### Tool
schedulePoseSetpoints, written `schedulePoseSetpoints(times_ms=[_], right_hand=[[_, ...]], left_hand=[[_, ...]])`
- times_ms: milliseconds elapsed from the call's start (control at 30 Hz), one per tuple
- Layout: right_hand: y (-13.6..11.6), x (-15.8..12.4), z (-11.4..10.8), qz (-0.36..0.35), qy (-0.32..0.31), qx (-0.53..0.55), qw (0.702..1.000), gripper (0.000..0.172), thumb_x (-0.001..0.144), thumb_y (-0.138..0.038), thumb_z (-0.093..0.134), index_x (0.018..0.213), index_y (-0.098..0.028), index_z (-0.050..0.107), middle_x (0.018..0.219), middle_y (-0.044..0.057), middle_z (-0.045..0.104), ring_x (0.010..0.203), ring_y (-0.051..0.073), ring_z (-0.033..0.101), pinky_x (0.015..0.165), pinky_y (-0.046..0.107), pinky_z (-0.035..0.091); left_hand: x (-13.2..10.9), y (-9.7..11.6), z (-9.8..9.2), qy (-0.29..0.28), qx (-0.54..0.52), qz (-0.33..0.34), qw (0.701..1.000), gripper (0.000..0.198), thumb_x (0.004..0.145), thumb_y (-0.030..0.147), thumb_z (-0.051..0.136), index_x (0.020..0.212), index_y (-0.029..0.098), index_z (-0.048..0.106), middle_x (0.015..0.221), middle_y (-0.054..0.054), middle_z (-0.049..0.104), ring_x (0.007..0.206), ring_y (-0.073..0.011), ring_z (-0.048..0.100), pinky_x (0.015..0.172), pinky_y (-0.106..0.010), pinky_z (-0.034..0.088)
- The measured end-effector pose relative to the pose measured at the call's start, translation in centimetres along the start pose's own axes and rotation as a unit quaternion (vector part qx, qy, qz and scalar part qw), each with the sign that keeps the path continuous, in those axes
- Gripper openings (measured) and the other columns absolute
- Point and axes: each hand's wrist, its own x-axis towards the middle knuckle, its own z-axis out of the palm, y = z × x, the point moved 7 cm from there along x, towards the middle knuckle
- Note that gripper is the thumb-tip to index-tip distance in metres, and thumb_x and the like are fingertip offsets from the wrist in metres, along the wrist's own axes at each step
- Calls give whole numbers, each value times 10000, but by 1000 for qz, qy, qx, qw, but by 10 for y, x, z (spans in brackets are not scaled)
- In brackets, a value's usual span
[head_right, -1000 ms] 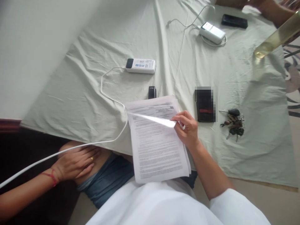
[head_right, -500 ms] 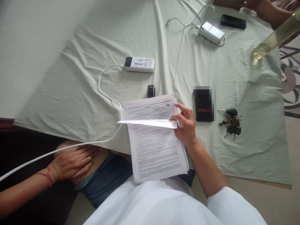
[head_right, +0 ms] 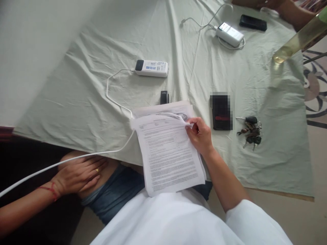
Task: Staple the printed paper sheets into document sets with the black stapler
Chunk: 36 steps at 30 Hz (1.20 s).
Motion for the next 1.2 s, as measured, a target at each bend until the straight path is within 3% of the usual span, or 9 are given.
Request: schedulePoseSetpoints(times_ms=[100, 233, 367, 533, 667, 833, 967, 1100, 1200], right_hand=[[9, 1, 2, 55, -14, 15, 998, 327, 856, -244, 743, 1180, -266, 704, 766, -72, 577, 531, 87, 361, 520, 265, 333], [-1, 4, 6, 23, -78, 34, 996, 130, 830, -195, 679, 863, -242, 796, 768, -9, 612, 620, 128, 519, 567, 290, 394], [-10, 4, -4, 6, -51, 89, 995, 196, 734, -153, 667, 779, -259, 826, 830, 29, 692, 760, 193, 642, 715, 346, 492], [-9, 2, -17, 23, 20, 113, 993, 124, 741, -182, 696, 708, -263, 784, 826, 21, 652, 741, 190, 595, 737, 360, 463], [-9, 2, -19, 13, 38, 132, 990, 128, 748, -170, 681, 692, -258, 756, 810, 21, 623, 732, 186, 567, 730, 362, 427], [-10, 3, -16, -13, 21, 136, 990, 95, 792, -193, 716, 763, -262, 774, 823, 24, 624, 774, 200, 590, 752, 370, 445], [-14, 4, -13, -28, -2, 103, 994, 119, 915, -236, 726, 919, -286, 834, 909, 40, 693, 838, 204, 641, 745, 362, 481], [-16, 2, -7, -36, -39, 85, 995, 113, 970, -266, 729, 975, -287, 840, 942, 43, 719, 761, 176, 626, 632, 339, 429], [-13, 1, -6, -28, -33, 73, 996, 83, 970, -265, 735, 926, -257, 805, 915, 32, 690, 674, 142, 537, 573, 326, 350]], left_hand=[[2, 1, -2, -10, 13, -1, 1000, 416, 1061, 232, 464, 1150, 109, 851, 1196, -152, 824, 1171, -259, 736, 1184, -381, 437], [6, 4, -7, -18, 45, 32, 998, 465, 1076, 190, 402, 1135, 88, 851, 1191, -162, 824, 1141, -276, 755, 1134, -399, 465], [8, 4, -10, -5, 34, 47, 998, 423, 1040, 182, 451, 1150, 81, 847, 1197, -174, 820, 1143, -267, 756, 1152, -382, 462], [9, 6, -10, 4, 66, 71, 995, 436, 1035, 196, 439, 1142, 87, 847, 1185, -154, 828, 1120, -260, 767, 1149, -376, 462], [5, 6, -7, -1, 69, 81, 994, 421, 1005, 190, 469, 1152, 61, 841, 1195, -181, 820, 1113, -286, 779, 1139, -404, 470], [-4, 1, 2, -9, 67, 68, 995, 409, 996, 216, 493, 1176, 96, 840, 1228, -154, 817, 1132, -280, 780, 1120, -396, 500], [-5, -2, 3, -6, 2, 33, 999, 389, 970, 209, 536, 1194, 118, 841, 1265, -158, 807, 1187, -272, 759, 1161, -386, 480], [0, 0, -4, 1, 17, 34, 999, 404, 1001, 192, 488, 1168, 120, 848, 1219, -149, 822, 1146, -248, 759, 1168, -366, 461], [5, 2, -9, -7, 37, 36, 999, 417, 1025, 178, 457, 1135, 132, 856, 1192, -131, 832, 1124, -233, 758, 1161, -350, 456]])
